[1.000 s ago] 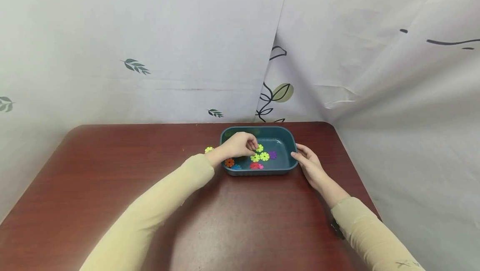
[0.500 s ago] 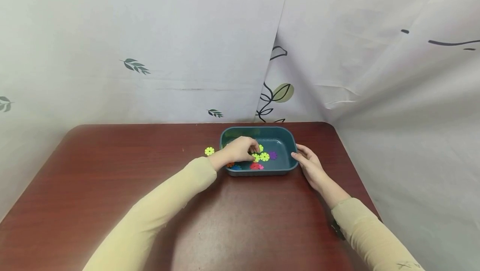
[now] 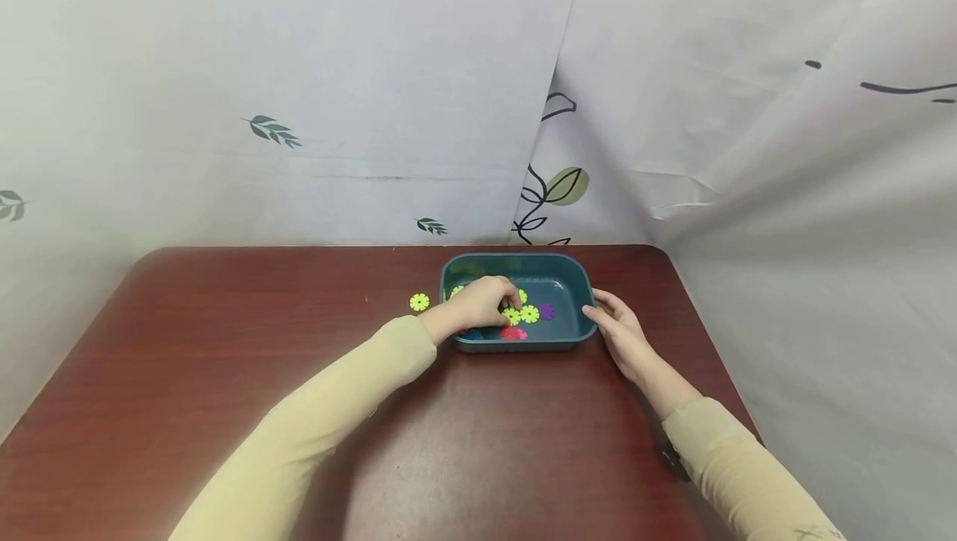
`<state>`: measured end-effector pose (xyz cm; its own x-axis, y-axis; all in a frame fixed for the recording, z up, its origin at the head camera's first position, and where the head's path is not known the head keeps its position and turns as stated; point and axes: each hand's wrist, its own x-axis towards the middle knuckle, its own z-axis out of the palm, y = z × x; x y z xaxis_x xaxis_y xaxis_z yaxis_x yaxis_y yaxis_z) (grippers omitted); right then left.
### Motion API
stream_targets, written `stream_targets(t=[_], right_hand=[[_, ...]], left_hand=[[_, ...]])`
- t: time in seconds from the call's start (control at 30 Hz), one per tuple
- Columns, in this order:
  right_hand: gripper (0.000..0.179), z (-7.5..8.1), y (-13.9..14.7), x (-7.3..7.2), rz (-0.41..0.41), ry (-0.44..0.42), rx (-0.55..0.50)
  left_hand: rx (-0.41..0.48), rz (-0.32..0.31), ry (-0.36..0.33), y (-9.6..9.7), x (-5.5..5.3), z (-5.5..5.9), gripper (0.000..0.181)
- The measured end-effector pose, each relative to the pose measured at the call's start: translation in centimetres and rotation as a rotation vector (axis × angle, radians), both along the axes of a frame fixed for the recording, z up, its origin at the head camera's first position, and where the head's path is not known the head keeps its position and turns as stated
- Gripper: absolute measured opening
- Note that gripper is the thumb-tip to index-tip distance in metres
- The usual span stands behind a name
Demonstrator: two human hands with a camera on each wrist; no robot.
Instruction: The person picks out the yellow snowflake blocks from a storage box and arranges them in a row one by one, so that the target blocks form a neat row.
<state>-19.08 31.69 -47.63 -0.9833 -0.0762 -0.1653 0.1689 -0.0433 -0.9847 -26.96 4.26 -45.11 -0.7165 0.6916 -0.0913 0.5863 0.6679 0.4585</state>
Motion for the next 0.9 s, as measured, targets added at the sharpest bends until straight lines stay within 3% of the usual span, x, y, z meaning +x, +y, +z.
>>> stream_targets(t=[0.47, 0.9], right_hand=[[0.027, 0.11, 0.01, 0.62, -0.010, 0.027, -0.052], [0.023, 0.03, -0.37, 0.22, -0.019, 0.026, -0.062]], left_hand=[[-0.028, -0.044, 0.046, 0.41, 0.38, 0.00, 0.025], [-0.043, -0.033, 0.075, 0.23, 0.15, -0.35, 0.027]])
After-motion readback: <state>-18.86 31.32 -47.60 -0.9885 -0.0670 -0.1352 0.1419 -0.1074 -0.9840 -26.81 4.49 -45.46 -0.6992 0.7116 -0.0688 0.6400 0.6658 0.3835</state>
